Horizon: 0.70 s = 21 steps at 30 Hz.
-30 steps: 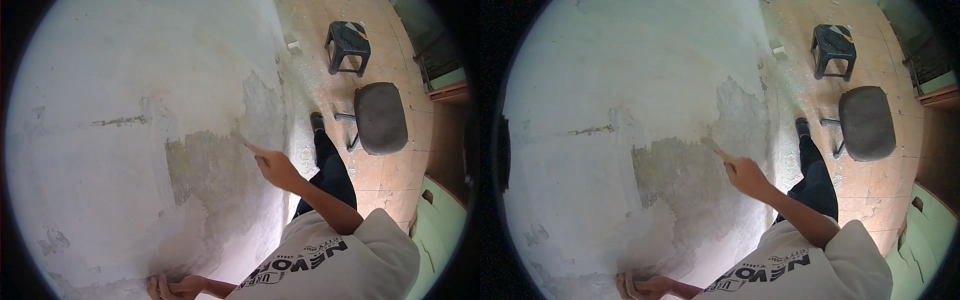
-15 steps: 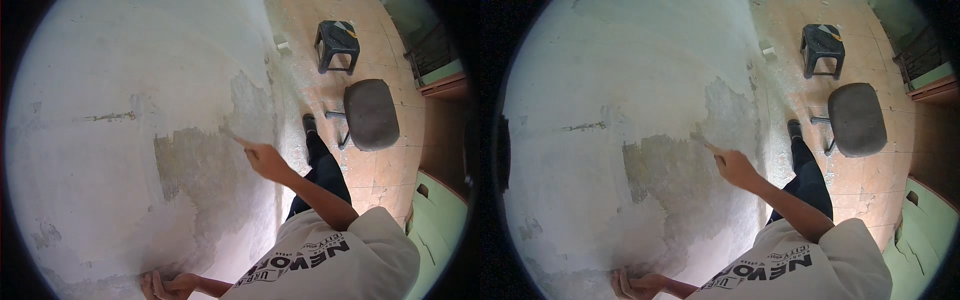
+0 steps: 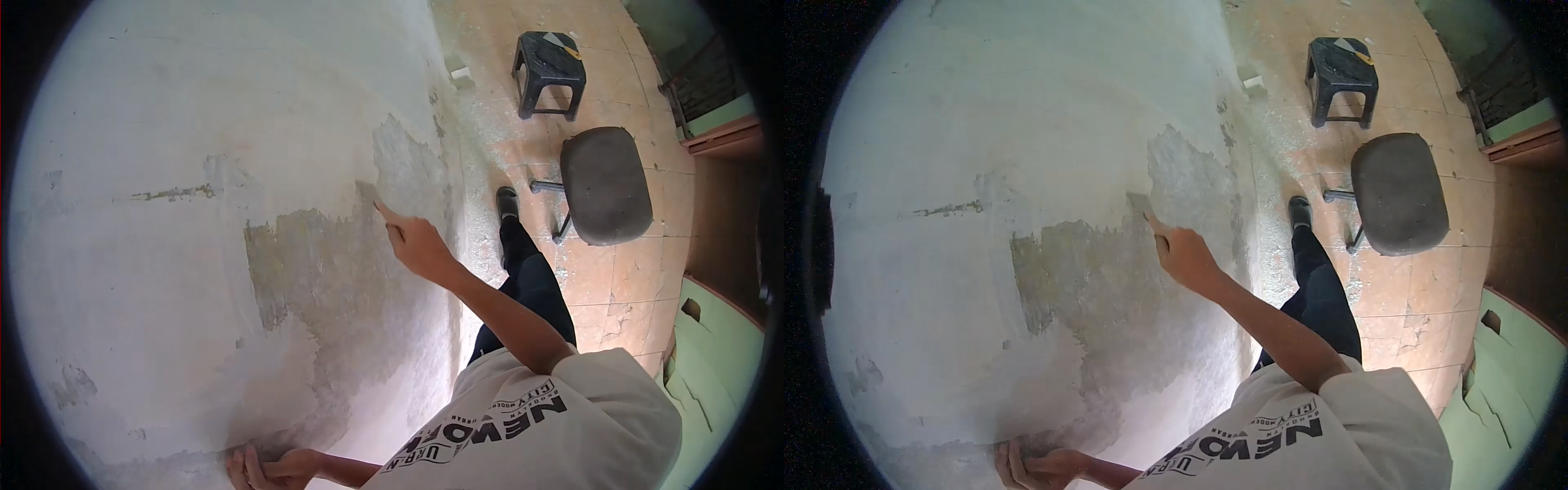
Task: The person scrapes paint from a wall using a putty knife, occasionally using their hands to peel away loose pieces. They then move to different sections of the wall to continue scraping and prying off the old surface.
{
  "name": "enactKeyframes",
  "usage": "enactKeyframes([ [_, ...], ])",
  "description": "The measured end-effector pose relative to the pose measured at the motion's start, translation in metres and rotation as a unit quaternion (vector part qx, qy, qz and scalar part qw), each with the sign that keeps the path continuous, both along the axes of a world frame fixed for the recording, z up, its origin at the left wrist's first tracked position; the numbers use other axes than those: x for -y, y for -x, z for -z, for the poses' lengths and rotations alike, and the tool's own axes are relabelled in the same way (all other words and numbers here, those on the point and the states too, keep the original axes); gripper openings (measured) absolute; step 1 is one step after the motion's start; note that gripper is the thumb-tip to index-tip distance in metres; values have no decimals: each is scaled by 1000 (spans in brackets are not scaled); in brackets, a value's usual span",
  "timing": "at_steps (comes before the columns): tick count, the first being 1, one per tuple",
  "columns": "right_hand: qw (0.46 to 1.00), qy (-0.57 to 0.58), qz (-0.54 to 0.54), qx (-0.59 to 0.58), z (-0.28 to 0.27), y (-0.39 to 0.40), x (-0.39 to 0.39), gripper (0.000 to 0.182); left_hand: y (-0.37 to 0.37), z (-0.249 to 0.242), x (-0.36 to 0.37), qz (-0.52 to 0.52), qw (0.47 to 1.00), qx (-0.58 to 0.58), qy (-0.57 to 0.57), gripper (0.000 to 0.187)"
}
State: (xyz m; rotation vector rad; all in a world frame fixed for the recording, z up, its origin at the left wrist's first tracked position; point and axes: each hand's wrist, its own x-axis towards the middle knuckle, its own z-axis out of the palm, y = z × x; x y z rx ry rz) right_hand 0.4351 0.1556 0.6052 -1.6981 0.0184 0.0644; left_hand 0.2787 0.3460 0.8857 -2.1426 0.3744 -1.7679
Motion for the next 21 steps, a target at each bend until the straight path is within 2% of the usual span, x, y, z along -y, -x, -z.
enactKeyframes([
  [2,999,-12,30,-12,-4,-8,5,52,0,-1,5,-12,1000,1,-7,46],
  [4,997,-21,-39,-66,-10,9,31,53,-1,-4,5,-20,1000,-3,-14,46],
  [5,999,-14,-30,-33,3,19,25,53,0,-4,4,-17,1000,-7,-14,46],
  [9,999,17,13,-39,4,1,8,52,2,-1,1,-19,1000,-6,-10,47],
  [14,997,-4,-23,-71,1,14,25,52,-2,-2,-3,15,1000,-14,-8,48],
  [17,999,23,25,4,28,-11,8,51,4,-1,1,-10,1000,-11,-13,48],
  [20,997,-33,47,-44,30,-24,19,50,-1,-5,4,-21,999,-8,-38,48],
  [21,997,-38,10,-62,25,-12,24,50,-1,-6,6,-23,999,-17,-43,47],
])
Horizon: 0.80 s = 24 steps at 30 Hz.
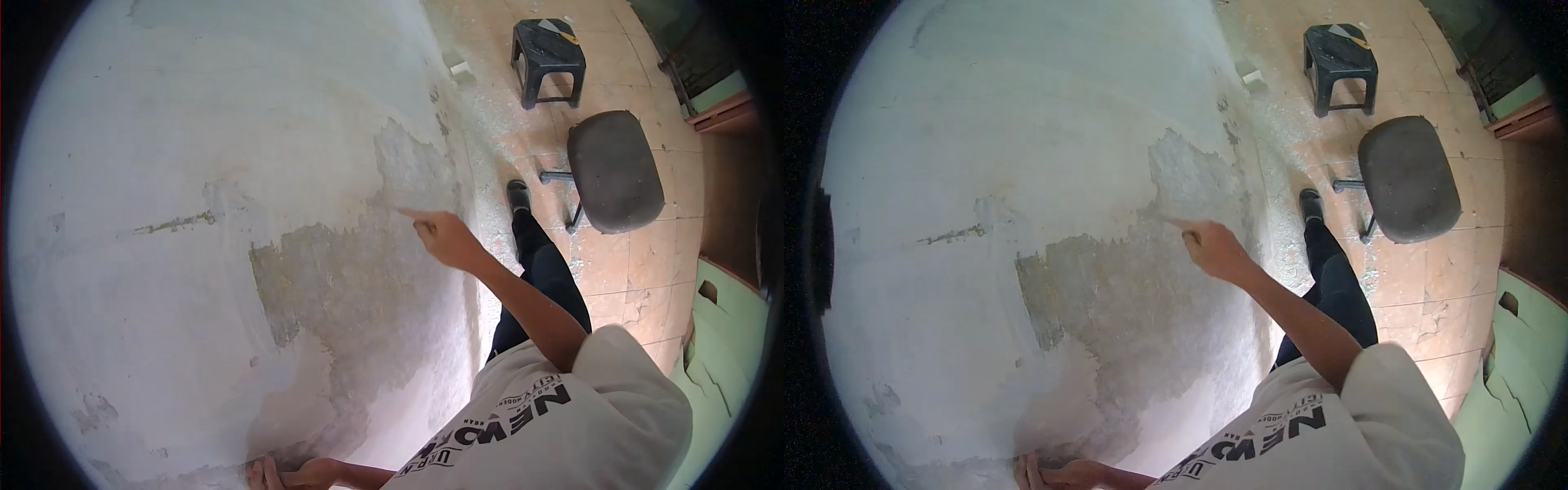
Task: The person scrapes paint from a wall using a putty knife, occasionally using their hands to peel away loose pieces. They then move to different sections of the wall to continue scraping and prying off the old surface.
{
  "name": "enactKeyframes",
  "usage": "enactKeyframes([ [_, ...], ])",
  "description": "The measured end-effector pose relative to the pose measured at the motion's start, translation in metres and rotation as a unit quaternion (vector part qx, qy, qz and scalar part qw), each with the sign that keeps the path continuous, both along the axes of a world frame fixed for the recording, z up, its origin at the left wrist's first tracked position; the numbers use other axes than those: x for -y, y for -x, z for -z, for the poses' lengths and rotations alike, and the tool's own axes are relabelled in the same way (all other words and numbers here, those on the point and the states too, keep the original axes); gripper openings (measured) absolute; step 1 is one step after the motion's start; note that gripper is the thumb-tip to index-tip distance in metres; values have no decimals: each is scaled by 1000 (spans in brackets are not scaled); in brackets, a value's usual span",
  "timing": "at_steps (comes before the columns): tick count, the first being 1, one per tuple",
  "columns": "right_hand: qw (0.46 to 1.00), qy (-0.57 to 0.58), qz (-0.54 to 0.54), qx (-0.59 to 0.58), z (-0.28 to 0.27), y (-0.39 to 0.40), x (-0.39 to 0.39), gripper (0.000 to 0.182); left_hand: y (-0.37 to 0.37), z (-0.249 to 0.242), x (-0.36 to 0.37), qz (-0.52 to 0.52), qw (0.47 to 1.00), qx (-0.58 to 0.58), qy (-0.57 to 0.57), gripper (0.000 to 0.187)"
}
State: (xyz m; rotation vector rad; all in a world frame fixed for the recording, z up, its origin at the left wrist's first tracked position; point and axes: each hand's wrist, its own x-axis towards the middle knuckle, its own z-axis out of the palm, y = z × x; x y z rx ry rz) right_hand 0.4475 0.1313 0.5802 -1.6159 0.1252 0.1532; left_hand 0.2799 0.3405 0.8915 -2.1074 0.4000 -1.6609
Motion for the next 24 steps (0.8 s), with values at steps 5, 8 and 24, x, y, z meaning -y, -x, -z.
enactKeyframes([
  [5,999,16,37,-2,13,-27,-11,50,4,0,1,-33,999,5,-5,46],
  [8,1000,1,10,12,11,-23,9,50,-1,-3,2,-26,999,9,-24,43],
  [24,999,11,42,-2,46,-42,-10,50,-3,1,6,-58,998,6,-14,39],
])
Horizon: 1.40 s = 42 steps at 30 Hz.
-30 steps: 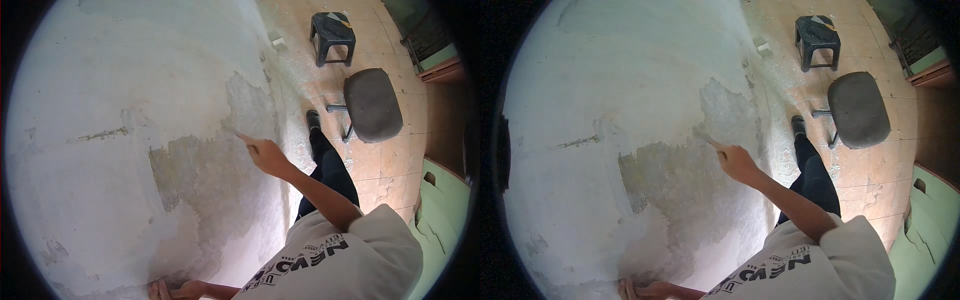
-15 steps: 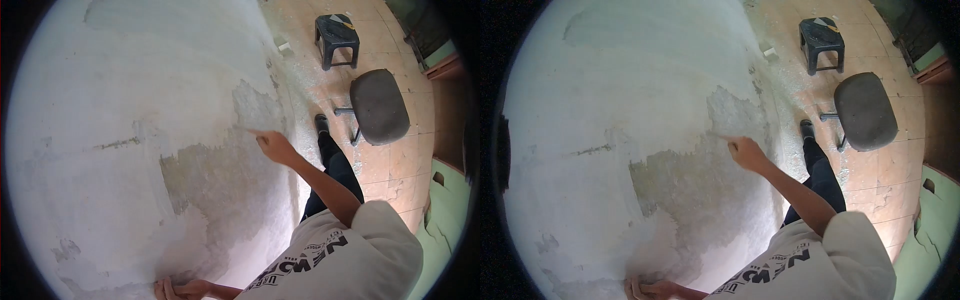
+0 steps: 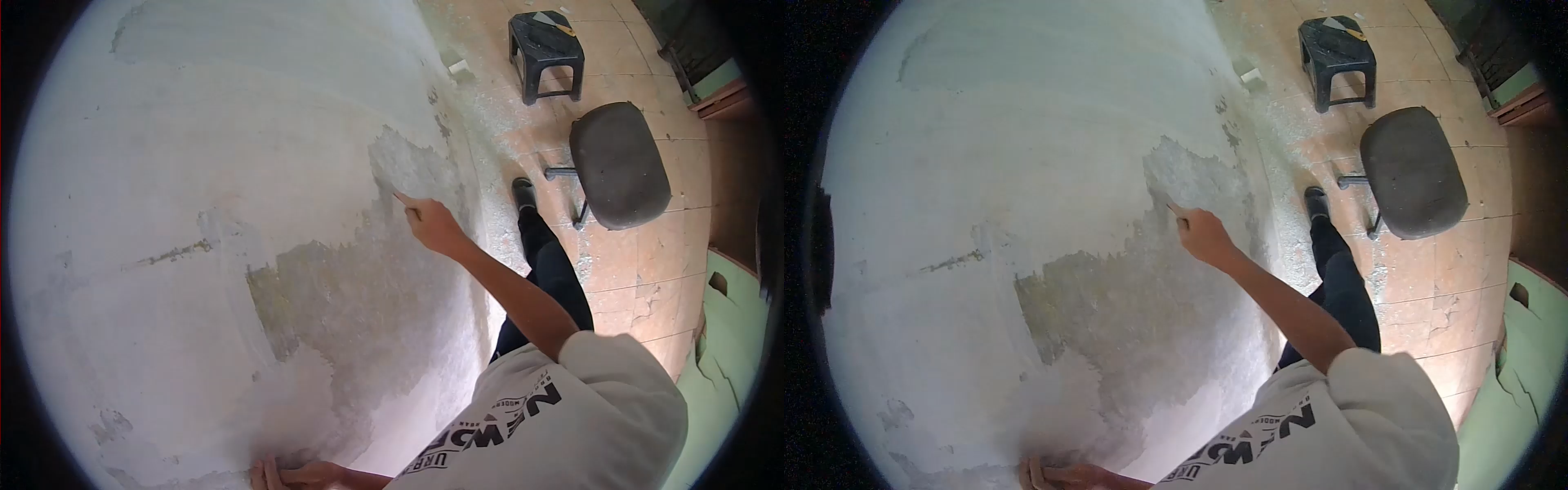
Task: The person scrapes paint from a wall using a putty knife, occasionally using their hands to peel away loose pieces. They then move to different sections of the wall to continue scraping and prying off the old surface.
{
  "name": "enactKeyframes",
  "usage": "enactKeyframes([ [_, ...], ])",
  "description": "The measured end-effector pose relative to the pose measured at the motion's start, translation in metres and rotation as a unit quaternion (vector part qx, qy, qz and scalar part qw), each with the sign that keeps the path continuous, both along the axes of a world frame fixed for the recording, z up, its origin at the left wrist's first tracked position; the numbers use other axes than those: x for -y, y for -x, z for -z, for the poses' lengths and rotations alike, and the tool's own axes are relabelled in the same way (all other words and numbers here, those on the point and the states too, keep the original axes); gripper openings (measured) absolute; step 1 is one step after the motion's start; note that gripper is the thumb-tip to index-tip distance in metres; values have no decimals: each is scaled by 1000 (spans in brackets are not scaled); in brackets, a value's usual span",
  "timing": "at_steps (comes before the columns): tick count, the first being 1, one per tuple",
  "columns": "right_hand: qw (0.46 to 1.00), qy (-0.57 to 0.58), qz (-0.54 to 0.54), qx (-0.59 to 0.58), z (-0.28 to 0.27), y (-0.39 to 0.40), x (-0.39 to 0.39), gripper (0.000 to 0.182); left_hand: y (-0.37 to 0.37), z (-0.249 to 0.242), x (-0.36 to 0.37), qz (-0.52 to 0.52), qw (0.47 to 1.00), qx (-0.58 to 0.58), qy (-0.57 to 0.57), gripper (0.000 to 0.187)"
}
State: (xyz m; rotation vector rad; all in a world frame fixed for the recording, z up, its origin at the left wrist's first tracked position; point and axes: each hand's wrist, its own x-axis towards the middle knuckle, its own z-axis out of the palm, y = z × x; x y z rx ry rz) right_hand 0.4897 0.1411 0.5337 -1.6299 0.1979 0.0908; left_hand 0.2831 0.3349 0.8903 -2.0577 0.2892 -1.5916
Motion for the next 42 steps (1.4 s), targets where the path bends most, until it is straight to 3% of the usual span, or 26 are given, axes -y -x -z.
enactKeyframes([
  [3,996,-12,-82,-27,-16,36,16,50,-1,0,2,-7,1000,-3,2,39],
  [9,999,24,-34,12,-18,9,16,48,0,1,0,-19,1000,0,-9,38],
  [13,998,-18,-61,-5,-18,31,11,47,-2,0,-1,-11,1000,-3,3,39],
  [19,998,18,10,61,-4,8,9,46,-1,-1,0,-4,1000,-6,5,38],
  [21,996,-7,-88,-30,-16,32,17,47,-1,0,1,-3,1000,-7,7,39],
  [24,999,22,-38,-1,-13,10,8,47,3,2,0,-34,999,1,9,39],
  [30,997,16,-49,52,-1,30,12,49,-1,2,5,-55,998,5,8,36],
  [33,998,35,-58,-10,-9,4,20,51,-1,3,4,-50,999,14,6,34],
  [39,996,24,-84,2,0,21,17,50,-3,1,7,-50,999,12,8,34],
  [42,998,40,-52,-11,8,-9,15,50,-3,3,8,-52,998,25,18,34],
])
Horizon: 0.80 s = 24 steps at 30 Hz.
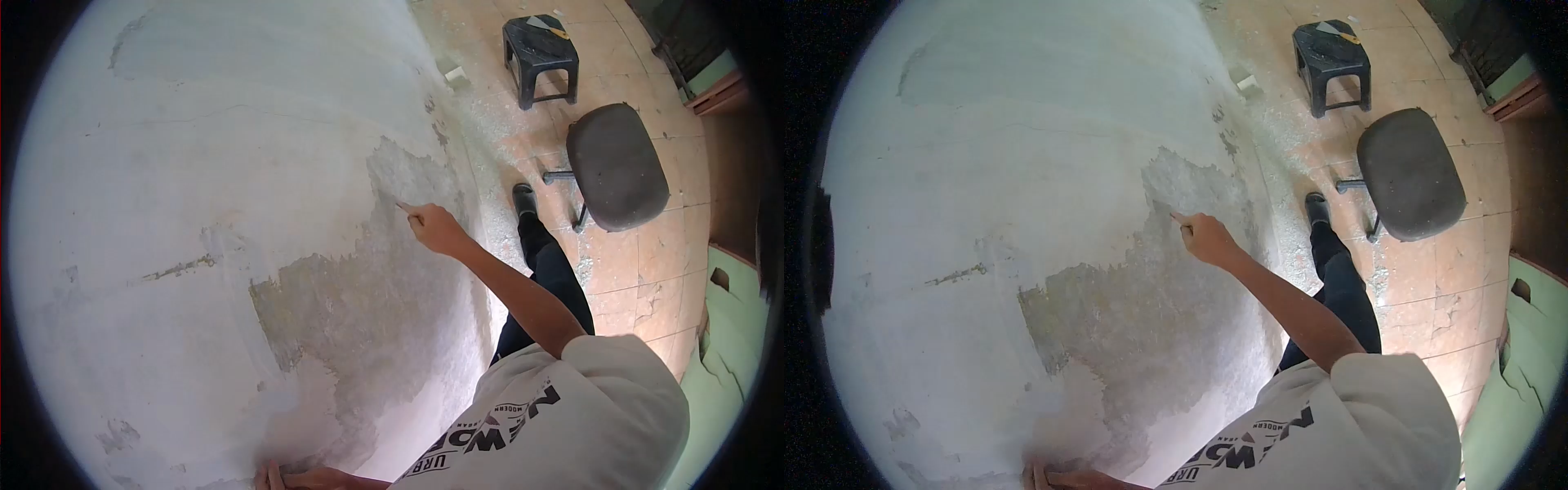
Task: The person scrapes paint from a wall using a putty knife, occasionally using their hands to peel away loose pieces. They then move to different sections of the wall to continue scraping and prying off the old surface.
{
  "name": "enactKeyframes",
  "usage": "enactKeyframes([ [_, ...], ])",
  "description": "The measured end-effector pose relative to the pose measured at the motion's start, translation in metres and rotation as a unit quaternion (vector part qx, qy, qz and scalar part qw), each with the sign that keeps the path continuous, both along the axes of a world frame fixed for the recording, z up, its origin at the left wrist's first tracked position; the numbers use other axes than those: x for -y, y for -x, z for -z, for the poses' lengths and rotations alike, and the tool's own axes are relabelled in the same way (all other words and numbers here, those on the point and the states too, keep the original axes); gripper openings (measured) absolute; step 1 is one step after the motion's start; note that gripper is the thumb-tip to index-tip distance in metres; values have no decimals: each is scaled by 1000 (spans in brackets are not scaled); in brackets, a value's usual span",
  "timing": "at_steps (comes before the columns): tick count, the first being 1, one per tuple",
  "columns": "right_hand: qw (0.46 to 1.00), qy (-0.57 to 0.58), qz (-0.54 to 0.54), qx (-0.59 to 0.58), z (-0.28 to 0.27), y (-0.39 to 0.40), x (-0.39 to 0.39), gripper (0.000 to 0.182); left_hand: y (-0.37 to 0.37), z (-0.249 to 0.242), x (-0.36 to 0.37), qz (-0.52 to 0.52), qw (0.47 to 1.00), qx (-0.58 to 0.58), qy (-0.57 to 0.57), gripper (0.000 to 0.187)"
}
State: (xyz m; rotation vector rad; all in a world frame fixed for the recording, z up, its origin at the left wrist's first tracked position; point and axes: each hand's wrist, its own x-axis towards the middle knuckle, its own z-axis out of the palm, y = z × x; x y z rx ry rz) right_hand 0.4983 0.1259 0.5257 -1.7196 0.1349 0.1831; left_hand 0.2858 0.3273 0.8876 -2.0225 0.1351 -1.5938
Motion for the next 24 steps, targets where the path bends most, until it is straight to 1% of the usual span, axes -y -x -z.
enactKeyframes([
  [3,999,-25,-22,14,-12,18,9,50,0,-2,0,6,1000,-6,-14,34],
  [6,999,-7,-27,27,-21,37,1,49,-1,-3,-1,5,1000,-5,-20,32],
  [7,999,-4,-32,27,-19,31,3,49,0,-3,-1,0,1000,-5,-17,32],
  [9,999,-14,14,27,-17,13,4,49,0,-4,0,4,1000,-10,-22,31],
  [12,999,-1,-20,31,-22,19,9,50,-2,-4,0,14,1000,-8,-17,32],
  [15,999,-19,-18,28,-25,30,2,50,-4,-4,3,12,1000,-11,-8,33],
  [19,999,2,-2,51,-30,23,12,49,2,-1,0,3,1000,-18,-16,36],
  [21,999,-6,-49,-1,-41,31,15,50,2,-2,-4,-11,1000,-13,-18,37],
  [22,999,-9,-46,2,-36,31,7,50,1,-4,-5,-8,1000,-10,-20,37],
  [24,999,-21,2,39,-18,32,-6,50,1,-3,-4,-10,999,-20,-23,38],
])
